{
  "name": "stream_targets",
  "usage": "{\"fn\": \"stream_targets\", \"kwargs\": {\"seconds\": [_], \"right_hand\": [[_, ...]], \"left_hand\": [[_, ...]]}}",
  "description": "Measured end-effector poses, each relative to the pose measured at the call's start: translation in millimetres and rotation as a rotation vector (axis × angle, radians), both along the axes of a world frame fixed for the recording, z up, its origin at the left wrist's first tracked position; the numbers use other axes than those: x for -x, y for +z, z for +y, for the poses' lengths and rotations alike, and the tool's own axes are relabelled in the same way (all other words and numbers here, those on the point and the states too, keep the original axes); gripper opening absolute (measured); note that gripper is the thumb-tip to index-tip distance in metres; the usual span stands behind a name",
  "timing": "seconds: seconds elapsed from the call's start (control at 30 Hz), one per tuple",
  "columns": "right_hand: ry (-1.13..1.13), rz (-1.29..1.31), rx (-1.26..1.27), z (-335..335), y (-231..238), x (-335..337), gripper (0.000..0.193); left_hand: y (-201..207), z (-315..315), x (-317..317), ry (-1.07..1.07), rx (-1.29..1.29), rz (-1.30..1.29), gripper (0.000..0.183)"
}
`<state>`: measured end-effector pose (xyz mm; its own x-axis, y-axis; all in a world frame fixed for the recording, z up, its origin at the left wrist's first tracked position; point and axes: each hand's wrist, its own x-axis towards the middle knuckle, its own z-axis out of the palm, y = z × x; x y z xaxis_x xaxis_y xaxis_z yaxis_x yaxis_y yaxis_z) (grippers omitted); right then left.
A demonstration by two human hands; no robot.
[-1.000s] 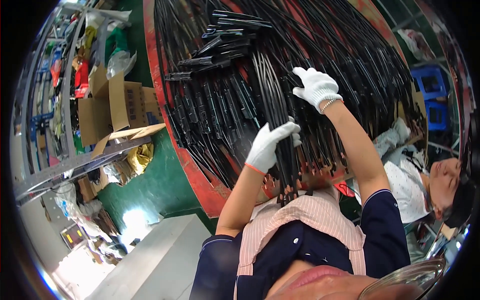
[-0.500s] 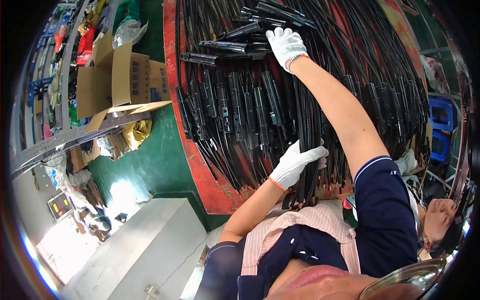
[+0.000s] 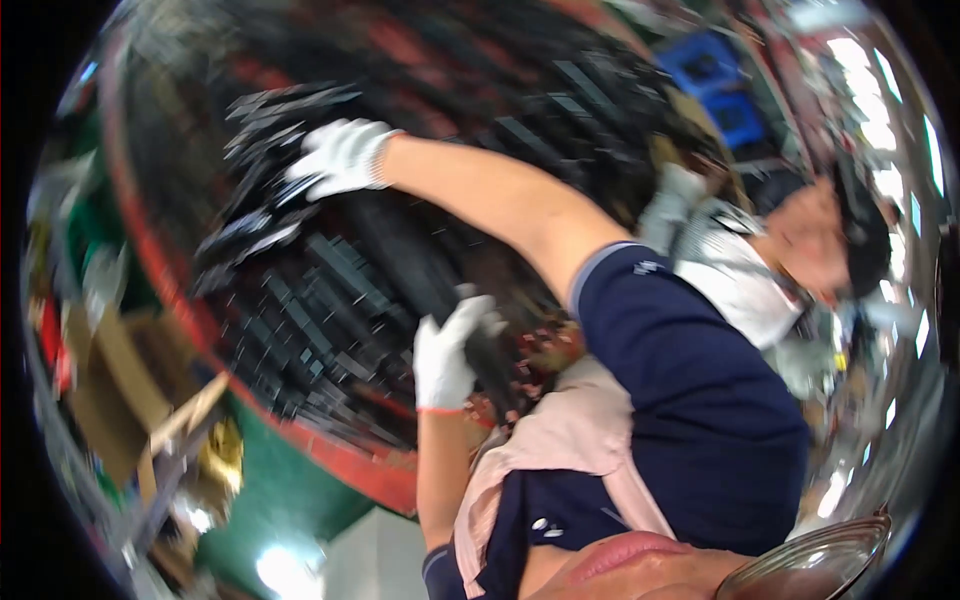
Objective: The person organizes and sorts bundles of black cables on a workbench by hand.
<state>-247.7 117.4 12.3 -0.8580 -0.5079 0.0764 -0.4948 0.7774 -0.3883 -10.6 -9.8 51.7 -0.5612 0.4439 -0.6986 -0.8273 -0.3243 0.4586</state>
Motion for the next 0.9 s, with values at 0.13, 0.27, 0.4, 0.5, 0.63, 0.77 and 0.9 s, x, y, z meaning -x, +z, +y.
{"fn": "stream_targets", "kwargs": {"seconds": [0.13, 0.27, 0.4, 0.5, 0.63, 0.77, 0.9], "right_hand": [[-0.193, 0.104, 0.213, 38, 20, -32, 0.038], [-0.408, 0.263, 0.532, 77, 66, -121, 0.03], [-0.48, 0.327, 0.689, 99, 112, -231, 0.025], [-0.58, 0.312, 0.676, 107, 133, -302, 0.024], [-0.614, 0.307, 0.454, 116, 139, -367, 0.024], [-0.395, 0.411, 0.192, 110, 112, -395, 0.023], [-0.225, 0.258, 0.058, 85, 71, -411, 0.02]], "left_hand": [[-8, 1, -3, 0.056, -0.034, 0.005, 0.028], [-10, 0, -7, 0.101, -0.08, 0.006, 0.025], [-30, -3, -9, 0.119, -0.211, 0.008, 0.027], [-35, -2, -8, 0.157, -0.072, 0.021, 0.026], [-28, -11, -7, 0.105, -0.122, 0.062, 0.025], [-21, -11, -6, 0.086, -0.082, 0.068, 0.025], [-20, -12, -6, 0.064, -0.126, 0.061, 0.023]]}}
